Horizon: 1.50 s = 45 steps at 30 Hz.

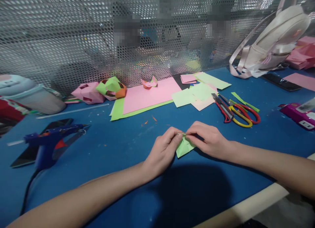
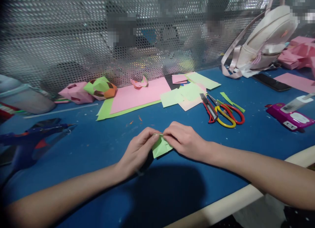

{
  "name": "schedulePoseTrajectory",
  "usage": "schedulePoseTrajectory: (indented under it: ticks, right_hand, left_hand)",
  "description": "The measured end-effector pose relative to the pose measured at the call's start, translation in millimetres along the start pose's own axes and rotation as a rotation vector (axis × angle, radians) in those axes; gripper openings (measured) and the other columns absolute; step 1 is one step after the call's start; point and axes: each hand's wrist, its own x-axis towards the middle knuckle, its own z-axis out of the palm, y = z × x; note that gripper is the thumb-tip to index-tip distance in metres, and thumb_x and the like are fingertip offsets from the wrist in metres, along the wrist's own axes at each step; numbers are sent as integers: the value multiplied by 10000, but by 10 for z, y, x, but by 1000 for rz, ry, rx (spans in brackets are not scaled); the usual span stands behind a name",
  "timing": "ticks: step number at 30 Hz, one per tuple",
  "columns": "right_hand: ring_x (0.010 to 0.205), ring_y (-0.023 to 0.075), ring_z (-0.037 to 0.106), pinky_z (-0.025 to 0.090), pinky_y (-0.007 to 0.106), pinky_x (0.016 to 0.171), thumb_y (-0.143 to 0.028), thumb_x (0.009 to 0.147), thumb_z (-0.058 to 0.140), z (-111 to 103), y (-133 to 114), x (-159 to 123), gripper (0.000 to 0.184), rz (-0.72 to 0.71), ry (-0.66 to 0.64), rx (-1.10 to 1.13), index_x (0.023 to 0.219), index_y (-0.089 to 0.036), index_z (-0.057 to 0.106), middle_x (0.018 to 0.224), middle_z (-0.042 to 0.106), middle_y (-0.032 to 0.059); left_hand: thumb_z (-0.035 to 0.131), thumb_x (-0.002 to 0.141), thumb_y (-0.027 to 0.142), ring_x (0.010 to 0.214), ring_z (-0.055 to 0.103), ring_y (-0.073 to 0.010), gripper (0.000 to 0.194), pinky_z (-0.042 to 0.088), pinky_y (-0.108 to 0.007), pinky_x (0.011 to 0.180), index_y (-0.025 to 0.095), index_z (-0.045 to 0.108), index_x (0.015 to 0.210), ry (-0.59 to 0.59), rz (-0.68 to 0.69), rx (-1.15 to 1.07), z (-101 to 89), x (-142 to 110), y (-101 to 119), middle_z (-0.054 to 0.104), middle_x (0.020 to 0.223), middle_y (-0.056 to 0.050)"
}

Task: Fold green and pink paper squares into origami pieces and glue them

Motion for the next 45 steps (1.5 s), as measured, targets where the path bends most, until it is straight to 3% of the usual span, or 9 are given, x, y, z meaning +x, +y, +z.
schedulePoseTrajectory:
  ticks: [8,12,20,24,30,34,38,42,45]
  right_hand:
    - [778,129,534,443,262,712,-152,929,499,1,3,5,81,-4,-1,-2,931,-137,578,818,574,46]
    - [771,128,533,439,262,707,-152,930,493,-8,3,0,86,18,8,-1,931,-145,579,818,569,41]
    - [695,110,510,398,243,647,-206,897,558,-11,3,12,64,123,-7,-30,878,-148,577,774,571,11]
    - [657,88,512,380,219,615,-178,887,568,-23,15,32,87,182,11,-17,804,-154,577,734,579,-11]
    - [666,88,535,389,214,614,-151,870,583,-24,22,37,62,194,-13,9,810,-151,598,740,600,-10]
    - [678,94,538,399,223,624,-175,881,576,-15,25,43,70,185,-19,30,823,-149,606,748,601,-2]
    - [674,100,528,410,234,628,-237,873,598,-34,4,56,78,264,-30,80,862,-160,611,766,592,-3]
    - [662,103,513,412,237,619,-282,858,614,-61,-20,61,119,350,-48,104,833,-169,585,741,564,-15]
    - [653,98,510,401,230,610,-257,893,557,-69,-19,64,133,381,-25,98,793,-172,575,720,563,-21]
  left_hand:
    - [394,981,348,752,537,-116,261,401,-206,667,206,612,973,-18,-13,-36,-23,6,21,623,828,24]
    - [487,939,314,691,500,-103,158,386,-202,625,197,589,965,-24,-12,-77,10,8,20,586,803,29]
    - [514,919,304,611,437,-83,119,349,-184,550,187,520,897,112,-83,-155,38,53,-16,475,696,58]
    - [501,917,273,602,427,-85,95,347,-186,544,189,509,873,85,-89,-102,34,55,-25,470,687,60]
    - [548,901,307,739,574,-116,174,434,-201,635,201,598,1030,29,-62,-75,37,58,-23,654,882,14]
    - [499,938,337,875,624,-147,241,464,-232,776,208,684,1026,-8,-9,-34,21,60,6,711,983,-12]
    - [516,932,348,950,628,-166,254,467,-253,847,208,702,1034,43,-32,-104,4,67,24,713,1039,-22]
    - [540,915,387,948,623,-184,288,471,-275,844,193,702,1052,133,-120,-202,-5,88,10,710,1042,-37]
    - [540,913,408,922,614,-183,328,469,-277,812,188,676,1114,132,-165,-300,5,93,-25,701,1053,-52]
